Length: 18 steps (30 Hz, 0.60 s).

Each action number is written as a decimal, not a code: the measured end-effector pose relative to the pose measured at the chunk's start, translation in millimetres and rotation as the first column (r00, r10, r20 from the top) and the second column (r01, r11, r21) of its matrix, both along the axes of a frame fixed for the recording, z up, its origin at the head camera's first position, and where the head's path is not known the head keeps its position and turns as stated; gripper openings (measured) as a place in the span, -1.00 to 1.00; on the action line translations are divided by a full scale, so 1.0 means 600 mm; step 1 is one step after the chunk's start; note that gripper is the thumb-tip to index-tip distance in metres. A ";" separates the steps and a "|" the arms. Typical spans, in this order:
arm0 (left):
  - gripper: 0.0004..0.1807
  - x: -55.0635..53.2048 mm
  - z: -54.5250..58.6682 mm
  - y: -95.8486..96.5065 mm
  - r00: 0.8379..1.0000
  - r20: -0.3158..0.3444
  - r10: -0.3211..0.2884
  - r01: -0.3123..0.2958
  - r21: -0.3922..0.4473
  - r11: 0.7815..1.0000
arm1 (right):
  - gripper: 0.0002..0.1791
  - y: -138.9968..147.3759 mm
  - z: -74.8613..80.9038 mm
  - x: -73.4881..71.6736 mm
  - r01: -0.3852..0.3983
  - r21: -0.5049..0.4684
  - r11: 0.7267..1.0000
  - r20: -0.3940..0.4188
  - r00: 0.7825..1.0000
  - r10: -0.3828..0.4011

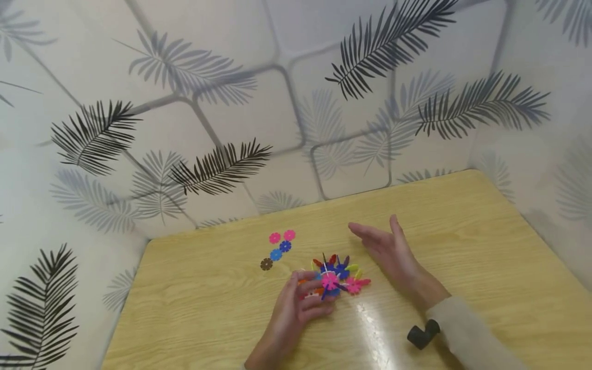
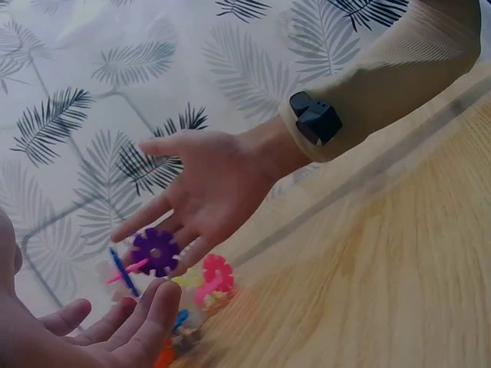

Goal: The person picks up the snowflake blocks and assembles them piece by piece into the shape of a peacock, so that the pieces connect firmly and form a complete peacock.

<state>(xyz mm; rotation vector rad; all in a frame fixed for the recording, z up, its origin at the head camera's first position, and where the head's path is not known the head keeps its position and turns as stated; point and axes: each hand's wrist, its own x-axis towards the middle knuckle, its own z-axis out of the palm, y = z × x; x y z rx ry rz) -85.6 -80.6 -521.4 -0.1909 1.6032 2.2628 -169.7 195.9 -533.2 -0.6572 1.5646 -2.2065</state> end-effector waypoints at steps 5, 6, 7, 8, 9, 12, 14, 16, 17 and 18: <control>-0.33 -0.004 0.010 -0.040 0.997 -0.047 -0.057 0.053 -0.090 0.995 | -0.31 -0.013 0.038 -0.012 0.152 0.319 0.935 -0.172 0.980 -0.100; -0.33 -0.007 0.013 -0.051 0.995 -0.062 -0.080 0.072 -0.119 0.990 | -0.39 -0.021 0.046 -0.017 0.174 0.396 0.901 -0.195 0.975 -0.103; -0.33 -0.010 0.016 -0.062 0.992 -0.071 -0.101 0.090 -0.145 0.985 | -0.46 -0.030 0.053 -0.024 0.190 0.461 0.867 -0.218 0.971 -0.097; -0.34 -0.015 0.018 -0.074 0.989 -0.080 -0.121 0.104 -0.183 0.978 | -0.50 -0.040 0.060 -0.031 0.192 0.517 0.834 -0.235 0.969 -0.078; -0.37 -0.021 0.020 -0.086 0.987 -0.088 -0.135 0.112 -0.226 0.968 | -0.53 -0.051 0.066 -0.041 0.185 0.562 0.806 -0.247 0.968 -0.050; -0.49 -0.048 0.018 -0.121 0.983 -0.129 -0.130 0.070 -0.389 0.919 | -0.56 -0.090 0.083 -0.080 0.153 0.630 0.761 -0.313 0.947 0.068; -0.61 -0.071 0.011 -0.143 0.976 -0.192 -0.102 -0.021 -0.550 0.835 | -0.57 -0.119 0.094 -0.110 0.138 0.669 0.730 -0.355 0.923 0.151; -0.69 -0.092 -0.001 -0.160 0.960 -0.267 -0.083 -0.132 -0.692 0.709 | -0.58 -0.147 0.103 -0.140 0.131 0.718 0.683 -0.383 0.894 0.231; -0.70 -0.101 -0.007 -0.165 0.952 -0.296 -0.077 -0.181 -0.747 0.640 | -0.58 -0.160 0.107 -0.153 0.127 0.749 0.650 -0.388 0.880 0.276; -0.69 -0.108 -0.014 -0.168 0.945 -0.317 -0.078 -0.219 -0.792 0.570 | -0.57 -0.173 0.110 -0.165 0.129 0.782 0.610 -0.392 0.862 0.321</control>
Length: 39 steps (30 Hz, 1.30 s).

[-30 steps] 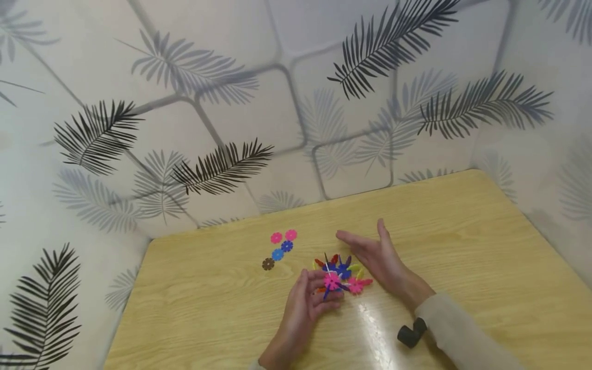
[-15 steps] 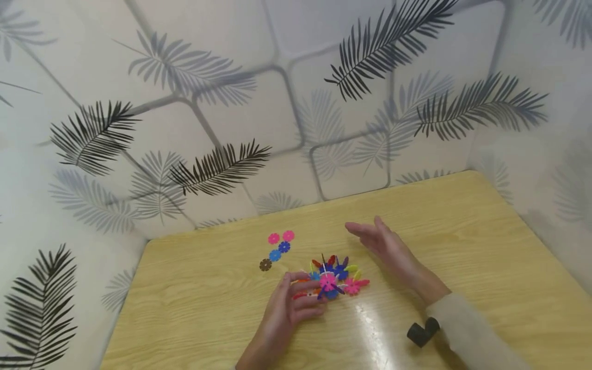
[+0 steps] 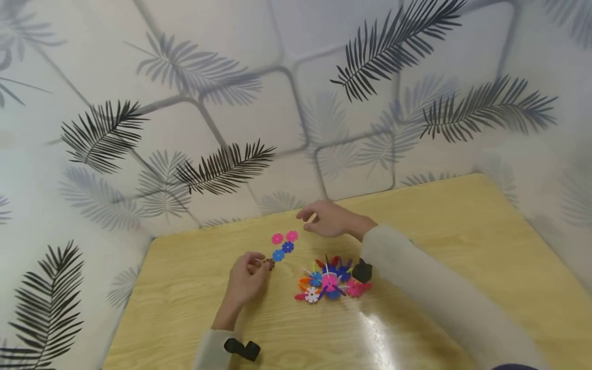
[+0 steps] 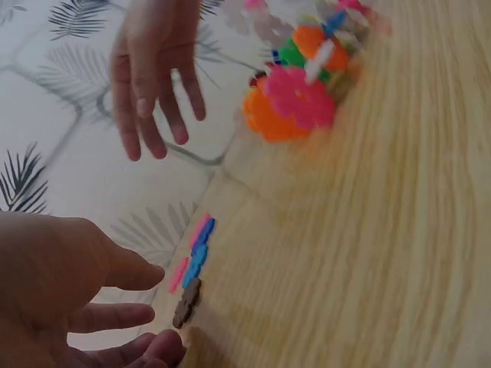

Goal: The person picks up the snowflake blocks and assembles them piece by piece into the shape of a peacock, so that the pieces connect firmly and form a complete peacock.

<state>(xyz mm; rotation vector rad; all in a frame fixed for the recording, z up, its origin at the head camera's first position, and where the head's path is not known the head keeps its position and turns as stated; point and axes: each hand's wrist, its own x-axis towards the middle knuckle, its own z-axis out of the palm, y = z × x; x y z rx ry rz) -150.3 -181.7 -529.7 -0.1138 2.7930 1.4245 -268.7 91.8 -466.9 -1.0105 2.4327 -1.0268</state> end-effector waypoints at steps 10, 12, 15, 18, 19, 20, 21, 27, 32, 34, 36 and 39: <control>-0.77 -0.015 -0.006 0.010 0.997 -0.070 -0.025 0.000 -0.333 0.943 | -0.51 -0.105 0.000 -0.058 -0.116 0.395 0.911 -0.070 0.985 0.156; -0.79 -0.015 -0.006 0.010 0.997 -0.068 -0.040 0.015 -0.326 0.945 | -0.55 -0.114 -0.007 -0.058 -0.106 0.419 0.902 -0.057 0.988 0.143; -0.78 -0.019 -0.008 0.009 0.997 -0.049 -0.052 0.035 -0.302 0.953 | -0.63 -0.122 -0.015 -0.058 -0.093 0.437 0.894 -0.067 0.989 0.135; -0.77 -0.025 -0.009 0.010 0.997 -0.055 -0.057 0.039 -0.283 0.958 | -0.71 -0.124 -0.025 -0.061 -0.071 0.445 0.893 -0.093 0.988 0.125; -0.77 -0.027 -0.011 0.011 0.996 -0.065 -0.057 0.037 -0.275 0.961 | -0.73 -0.124 -0.028 -0.064 -0.064 0.440 0.896 -0.100 0.988 0.119; -0.78 -0.029 -0.012 0.011 0.995 -0.081 -0.053 0.031 -0.257 0.966 | -0.76 -0.123 -0.032 -0.066 -0.056 0.433 0.899 -0.105 0.988 0.113; -0.79 -0.030 -0.013 0.012 0.995 -0.092 -0.048 0.027 -0.221 0.975 | -0.78 -0.122 -0.035 -0.069 -0.051 0.423 0.905 -0.104 0.989 0.105; -0.87 -0.030 -0.015 0.016 0.999 -0.047 0.014 -0.002 0.245 0.969 | -0.83 -0.105 -0.036 -0.068 -0.056 0.221 0.974 -0.090 0.993 0.077; -0.84 -0.027 -0.007 0.018 0.996 0.081 0.023 -0.066 0.588 0.806 | -0.89 -0.081 -0.008 -0.030 -0.110 -0.036 0.993 -0.085 0.991 0.106; -0.85 -0.025 -0.002 0.020 0.994 0.113 0.011 -0.082 0.644 0.761 | -0.92 -0.073 -0.001 -0.015 -0.127 -0.106 0.986 -0.063 0.991 0.121; -0.87 -0.023 0.001 0.022 0.991 0.132 0.003 -0.091 0.667 0.739 | -0.92 -0.068 0.002 -0.004 -0.142 -0.156 0.977 -0.053 0.989 0.135; -0.88 -0.017 0.005 0.025 0.991 0.130 -0.015 -0.079 0.691 0.718 | -0.93 -0.066 0.003 0.006 -0.159 -0.192 0.968 -0.033 0.987 0.156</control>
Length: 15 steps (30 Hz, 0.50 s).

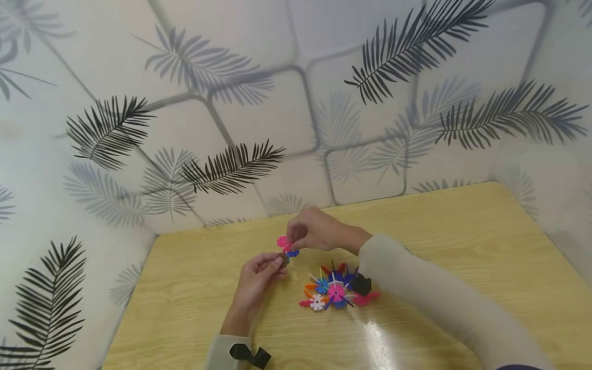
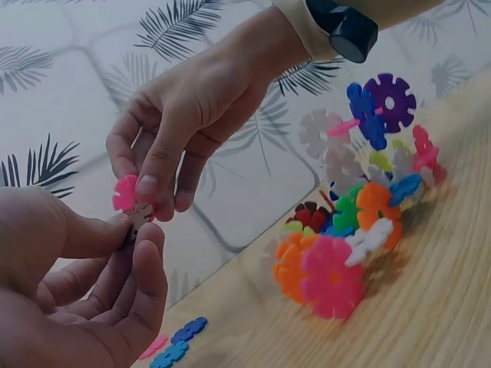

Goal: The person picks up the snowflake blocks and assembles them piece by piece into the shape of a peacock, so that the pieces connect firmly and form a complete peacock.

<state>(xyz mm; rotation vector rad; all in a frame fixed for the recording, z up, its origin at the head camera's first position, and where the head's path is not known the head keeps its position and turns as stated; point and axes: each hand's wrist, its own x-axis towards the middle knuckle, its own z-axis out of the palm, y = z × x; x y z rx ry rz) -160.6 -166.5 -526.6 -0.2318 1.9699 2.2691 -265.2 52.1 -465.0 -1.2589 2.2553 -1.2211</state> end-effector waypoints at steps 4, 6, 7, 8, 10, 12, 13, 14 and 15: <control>-0.89 0.004 0.002 0.002 1.000 -0.008 0.000 0.000 0.042 0.999 | -0.92 0.001 0.005 0.008 0.007 -0.012 1.000 -0.019 1.000 -0.007; -0.91 0.005 0.001 0.001 1.000 -0.002 0.013 -0.013 0.067 0.998 | -0.91 0.002 0.007 0.010 0.009 -0.023 1.000 -0.026 1.000 -0.009; -0.92 0.006 0.001 0.000 1.000 0.001 0.020 -0.020 0.080 0.997 | -0.91 0.001 0.007 0.010 0.005 -0.028 1.000 -0.029 1.000 -0.006; -0.93 0.006 0.001 -0.001 1.000 0.006 0.027 -0.027 0.092 0.995 | -0.91 0.000 0.007 0.010 -0.002 -0.030 1.000 -0.034 0.999 0.001; -0.94 0.008 0.002 -0.004 0.999 0.018 0.033 -0.035 0.119 0.992 | -0.91 -0.003 0.005 0.010 -0.027 -0.034 0.999 -0.039 0.999 0.026; -0.92 0.009 0.002 -0.006 0.999 0.028 0.020 -0.024 0.145 0.989 | -0.92 -0.005 0.003 0.010 -0.049 -0.022 0.999 -0.047 0.998 0.048; -0.90 0.010 0.002 -0.007 0.999 0.033 0.011 -0.016 0.155 0.988 | -0.92 -0.005 0.003 0.010 -0.055 -0.013 0.998 -0.056 0.997 0.054; -0.88 0.010 0.001 -0.008 0.999 0.041 0.002 -0.008 0.166 0.986 | -0.91 -0.006 0.003 0.011 -0.061 -0.001 0.998 -0.067 0.996 0.060; -0.86 0.010 0.000 -0.009 0.999 0.048 -0.009 0.000 0.174 0.985 | -0.90 -0.006 0.004 0.011 -0.066 0.012 0.998 -0.076 0.995 0.067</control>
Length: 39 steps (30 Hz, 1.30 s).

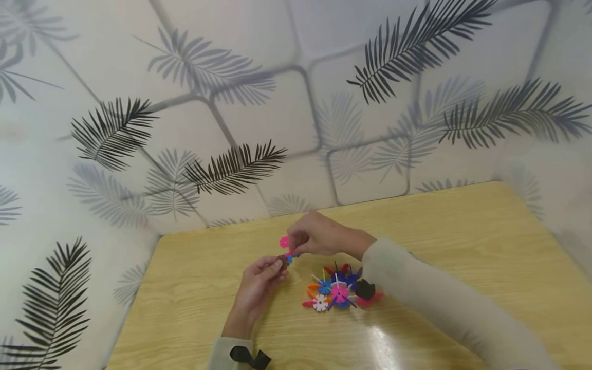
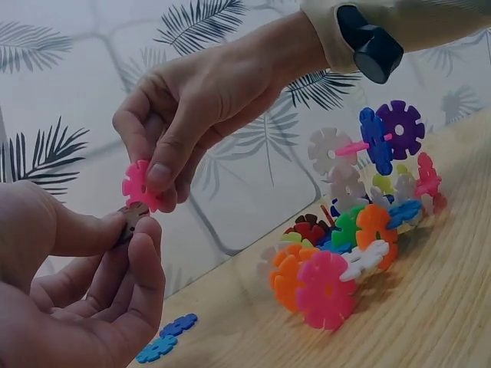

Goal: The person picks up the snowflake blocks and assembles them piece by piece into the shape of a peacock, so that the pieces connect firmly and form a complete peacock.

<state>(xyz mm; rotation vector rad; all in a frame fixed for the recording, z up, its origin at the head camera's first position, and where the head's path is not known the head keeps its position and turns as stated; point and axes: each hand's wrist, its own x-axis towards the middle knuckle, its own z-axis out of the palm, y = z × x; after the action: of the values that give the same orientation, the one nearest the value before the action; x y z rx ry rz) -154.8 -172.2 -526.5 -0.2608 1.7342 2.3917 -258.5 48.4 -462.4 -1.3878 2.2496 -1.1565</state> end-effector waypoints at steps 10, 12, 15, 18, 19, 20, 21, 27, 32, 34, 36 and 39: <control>-0.86 -0.002 -0.006 -0.004 0.997 -0.004 -0.082 0.082 -0.002 0.997 | -0.91 -0.001 0.032 0.004 -0.078 0.127 0.989 -0.172 0.980 0.099; -0.84 -0.002 -0.004 -0.006 0.996 -0.013 -0.089 0.089 0.003 0.996 | -0.91 -0.003 0.039 0.005 -0.070 0.150 0.986 -0.194 0.976 0.099; -0.78 -0.002 -0.001 -0.005 0.995 -0.027 -0.097 0.097 0.015 0.995 | -0.91 -0.004 0.045 0.007 -0.068 0.160 0.985 -0.196 0.976 0.099; -0.73 -0.001 0.001 -0.003 0.994 -0.035 -0.104 0.104 0.021 0.994 | -0.90 -0.005 0.045 0.010 -0.075 0.156 0.985 -0.176 0.979 0.102; -0.74 -0.001 0.002 -0.001 0.994 -0.034 -0.106 0.107 0.023 0.994 | -0.89 -0.004 0.045 0.011 -0.077 0.157 0.985 -0.173 0.979 0.104; -0.73 0.000 0.002 0.000 0.994 -0.031 -0.107 0.108 0.025 0.994 | -0.88 -0.003 0.045 0.013 -0.076 0.160 0.984 -0.174 0.979 0.104; -0.73 0.000 0.002 0.001 0.994 -0.027 -0.104 0.105 0.029 0.994 | -0.87 -0.002 0.045 0.014 -0.074 0.164 0.984 -0.176 0.979 0.103; -0.73 0.002 0.002 0.006 0.996 -0.026 -0.090 0.091 0.058 0.994 | -0.86 -0.003 0.042 0.021 -0.093 0.138 0.986 -0.194 0.974 0.119; -0.78 0.002 0.000 0.003 0.997 -0.014 -0.078 0.079 0.016 0.997 | -0.90 -0.012 0.025 0.016 -0.103 0.116 0.988 -0.207 0.970 0.126; -0.83 0.000 -0.001 0.002 0.998 -0.021 -0.062 0.061 -0.029 0.998 | -0.94 -0.019 0.014 0.008 -0.081 0.107 0.991 -0.222 0.970 0.103; -0.92 -0.001 -0.002 0.001 0.998 -0.044 -0.045 0.040 -0.106 0.994 | -0.96 -0.027 0.006 -0.001 -0.045 0.112 0.993 -0.228 0.971 0.070; -0.93 -0.005 -0.002 0.001 0.998 -0.067 -0.014 0.000 -0.212 0.977 | -0.82 -0.038 -0.001 -0.017 0.016 0.167 0.986 -0.216 0.976 0.020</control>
<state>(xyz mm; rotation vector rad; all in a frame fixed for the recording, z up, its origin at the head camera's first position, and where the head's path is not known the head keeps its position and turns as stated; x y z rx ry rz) -157.7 -171.3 -527.9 -0.2031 2.0194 2.2357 -268.7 25.4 -462.9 -1.5107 2.4273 -0.8260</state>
